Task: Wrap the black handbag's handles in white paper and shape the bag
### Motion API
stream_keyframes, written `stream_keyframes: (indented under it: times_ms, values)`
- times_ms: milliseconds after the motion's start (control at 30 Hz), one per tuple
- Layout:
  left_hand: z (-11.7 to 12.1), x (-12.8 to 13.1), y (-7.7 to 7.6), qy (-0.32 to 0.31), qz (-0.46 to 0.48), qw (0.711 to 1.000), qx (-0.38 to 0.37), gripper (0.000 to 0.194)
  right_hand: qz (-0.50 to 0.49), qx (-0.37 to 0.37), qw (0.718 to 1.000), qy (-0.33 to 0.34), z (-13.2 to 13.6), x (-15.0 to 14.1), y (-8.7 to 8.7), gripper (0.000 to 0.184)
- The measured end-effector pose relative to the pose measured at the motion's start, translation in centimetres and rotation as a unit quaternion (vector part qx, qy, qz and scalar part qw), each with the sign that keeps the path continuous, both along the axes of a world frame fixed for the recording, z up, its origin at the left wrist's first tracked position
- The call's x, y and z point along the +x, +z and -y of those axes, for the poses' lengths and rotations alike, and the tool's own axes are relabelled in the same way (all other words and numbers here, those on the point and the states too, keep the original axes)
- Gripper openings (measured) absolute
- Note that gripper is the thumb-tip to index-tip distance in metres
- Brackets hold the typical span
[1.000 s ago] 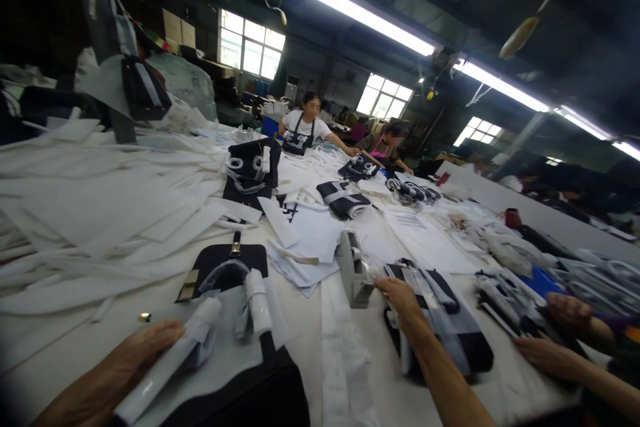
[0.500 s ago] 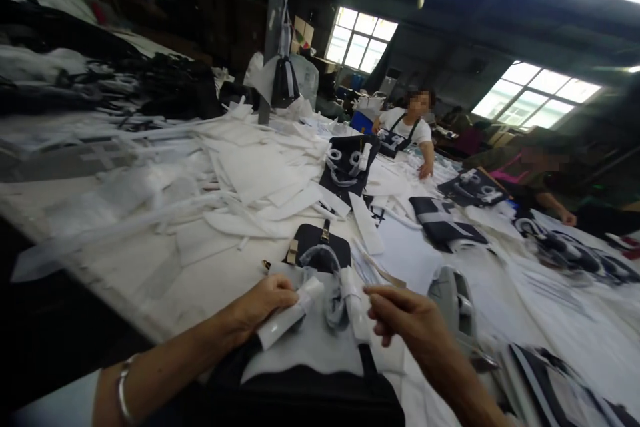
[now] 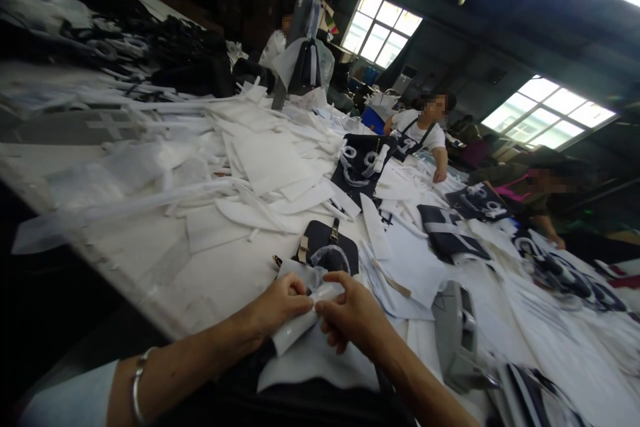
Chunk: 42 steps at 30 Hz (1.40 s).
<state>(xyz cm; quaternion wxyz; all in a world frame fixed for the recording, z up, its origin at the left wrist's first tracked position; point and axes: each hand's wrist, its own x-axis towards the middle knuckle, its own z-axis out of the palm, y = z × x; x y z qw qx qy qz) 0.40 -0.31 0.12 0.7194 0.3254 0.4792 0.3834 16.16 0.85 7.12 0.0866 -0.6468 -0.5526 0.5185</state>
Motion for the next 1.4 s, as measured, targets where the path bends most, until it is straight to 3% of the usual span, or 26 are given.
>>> stream_keyframes:
  times_ms: [100,167,233,300,367,433,600,767,900,967,1033,1100,1167,1267,1333,1400]
  values:
    - [-0.1,-0.3,0.3,0.004,0.000,1.000,-0.017,0.026,0.087,0.024,0.996,0.026,0.1,0.3,0.1,0.067]
    - [-0.2,-0.4,0.5,0.005,0.003,1.000,-0.024,0.024,0.188,0.144,0.968,0.087,0.0,0.8,0.2,0.071]
    - [-0.2,-0.4,0.5,0.007,0.007,1.000,-0.022,0.023,0.239,0.307,0.903,0.185,-0.3,1.5,0.2,0.065]
    - [-0.2,-0.3,0.3,0.012,0.010,1.000,-0.017,0.024,0.217,0.428,0.824,0.301,-0.7,2.1,0.2,0.042]
    - [-0.2,-0.2,0.1,0.019,0.010,1.000,-0.013,0.026,0.181,0.477,0.763,0.396,-1.4,2.4,0.3,0.024]
    - [-0.2,-0.3,0.0,0.017,0.007,1.000,-0.013,0.026,0.161,0.465,0.741,0.457,-2.2,2.4,0.7,0.024]
    - [-0.5,-0.6,0.3,-0.023,0.044,0.998,-0.024,0.024,0.159,0.362,0.750,0.529,-3.7,1.3,1.3,0.072]
    - [-0.7,-2.2,1.2,-0.059,0.162,0.985,-0.016,0.030,0.247,0.294,0.756,0.530,-5.2,-2.2,1.5,0.080]
    - [-0.6,-5.0,1.6,-0.022,0.109,0.994,-0.011,0.049,0.182,0.348,0.816,0.424,-6.6,-2.1,4.7,0.095]
    - [-0.6,-6.2,1.7,0.004,0.026,1.000,0.006,0.057,0.151,0.368,0.856,0.331,-6.6,0.1,6.3,0.077]
    - [-0.9,-6.6,1.8,0.011,-0.056,0.997,0.048,0.068,0.172,0.339,0.894,0.236,-5.9,3.1,6.8,0.053]
    - [-1.3,-6.1,1.9,-0.021,-0.130,0.986,0.105,0.077,0.211,0.278,0.923,0.162,-4.8,5.8,6.0,0.045]
    - [-1.8,-5.0,2.0,-0.071,-0.210,0.961,0.167,0.080,0.205,0.202,0.952,0.108,-3.6,7.6,4.3,0.057]
    - [-2.3,-2.9,2.1,-0.124,-0.298,0.917,0.235,0.068,0.132,0.106,0.984,0.055,-2.1,8.1,1.4,0.071]
    - [-2.6,-1.9,2.0,-0.131,-0.285,0.924,0.220,0.055,0.102,0.098,0.990,0.029,-1.5,7.6,0.2,0.069]
    - [-2.7,-1.6,1.9,-0.111,-0.191,0.967,0.129,0.043,0.035,0.081,0.996,-0.015,-0.9,7.3,-0.5,0.063]
